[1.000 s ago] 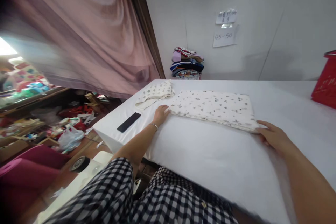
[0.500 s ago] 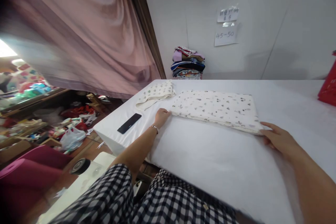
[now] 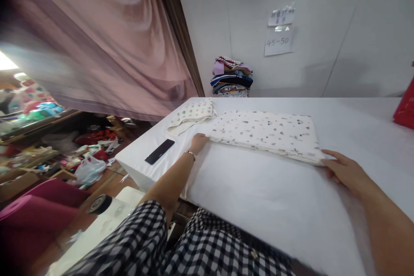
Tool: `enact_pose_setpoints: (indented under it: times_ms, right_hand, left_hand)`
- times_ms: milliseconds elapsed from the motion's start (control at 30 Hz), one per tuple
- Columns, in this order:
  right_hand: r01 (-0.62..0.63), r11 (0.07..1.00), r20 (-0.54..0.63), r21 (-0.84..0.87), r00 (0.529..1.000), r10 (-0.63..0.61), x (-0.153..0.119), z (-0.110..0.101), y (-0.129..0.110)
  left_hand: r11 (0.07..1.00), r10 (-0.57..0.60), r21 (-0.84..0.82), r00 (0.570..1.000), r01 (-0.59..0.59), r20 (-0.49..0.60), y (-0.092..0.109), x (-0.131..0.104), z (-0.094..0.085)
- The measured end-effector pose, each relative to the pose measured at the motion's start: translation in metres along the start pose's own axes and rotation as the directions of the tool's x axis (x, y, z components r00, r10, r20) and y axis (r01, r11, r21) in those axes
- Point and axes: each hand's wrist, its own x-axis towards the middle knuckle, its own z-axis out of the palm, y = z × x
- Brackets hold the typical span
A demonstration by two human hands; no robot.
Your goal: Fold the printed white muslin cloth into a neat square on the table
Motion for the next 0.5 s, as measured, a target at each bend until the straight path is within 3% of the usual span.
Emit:
enact_pose_setpoints:
  times_ms: [500]
  right_hand:
    - [0.019,1.0,-0.024,0.011,1.0,-0.019,-0.0016,-0.0006,-0.0009]
  left_hand:
    - [1.0,0.006,-0.01,0.999,-0.006,-0.046,-0.0005,0.0025,-0.0013]
